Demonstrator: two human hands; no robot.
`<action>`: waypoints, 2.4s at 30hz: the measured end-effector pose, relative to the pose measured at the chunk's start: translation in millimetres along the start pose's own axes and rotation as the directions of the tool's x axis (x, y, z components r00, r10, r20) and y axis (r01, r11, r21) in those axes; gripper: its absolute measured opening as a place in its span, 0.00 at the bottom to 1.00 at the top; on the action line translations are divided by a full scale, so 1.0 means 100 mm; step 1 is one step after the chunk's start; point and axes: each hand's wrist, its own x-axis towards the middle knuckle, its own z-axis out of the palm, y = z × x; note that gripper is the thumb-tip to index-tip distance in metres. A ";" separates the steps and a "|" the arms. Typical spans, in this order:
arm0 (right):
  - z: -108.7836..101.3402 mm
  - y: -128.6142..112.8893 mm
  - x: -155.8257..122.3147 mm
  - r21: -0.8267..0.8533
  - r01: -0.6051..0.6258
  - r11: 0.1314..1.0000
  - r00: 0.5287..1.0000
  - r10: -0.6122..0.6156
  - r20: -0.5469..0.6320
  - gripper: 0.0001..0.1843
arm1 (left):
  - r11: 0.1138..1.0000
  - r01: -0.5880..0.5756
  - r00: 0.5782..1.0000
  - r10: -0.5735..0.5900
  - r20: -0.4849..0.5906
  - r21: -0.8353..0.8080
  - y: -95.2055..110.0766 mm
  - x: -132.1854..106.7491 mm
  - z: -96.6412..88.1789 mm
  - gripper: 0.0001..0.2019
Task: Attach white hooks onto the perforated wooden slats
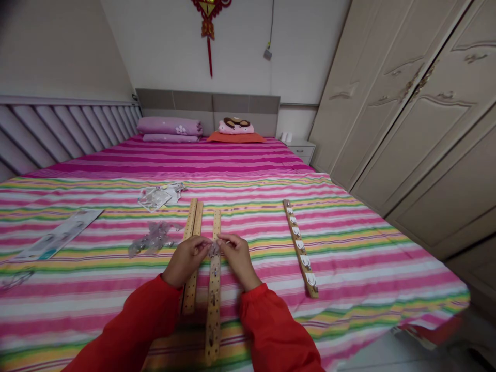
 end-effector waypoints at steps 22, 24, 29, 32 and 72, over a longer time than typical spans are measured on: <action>0.07 0.02 0.07 0.316 -0.207 0.926 0.975 0.223 -0.013 0.13 | 0.690 0.359 0.908 -0.415 0.063 -0.628 0.06 0.26 0.08 0.24; 0.05 0.03 0.16 0.256 -0.182 0.949 0.978 0.201 -0.051 0.13 | 0.692 0.378 0.906 -0.412 0.093 -0.615 -0.01 0.38 0.08 0.23; 0.04 0.10 0.42 0.143 -0.147 0.979 0.984 0.159 -0.078 0.12 | 0.721 0.390 0.905 -0.413 0.097 -0.573 -0.24 0.65 0.13 0.20; 0.04 0.21 0.52 0.070 -0.160 0.985 0.983 0.166 -0.083 0.11 | 0.780 0.401 0.899 -0.436 0.043 -0.481 -0.37 0.73 0.19 0.15; 0.05 0.75 0.70 -0.061 -0.165 0.984 0.971 0.152 -0.183 0.10 | 0.953 0.302 0.952 -0.300 -0.067 0.018 -0.71 0.68 0.38 0.19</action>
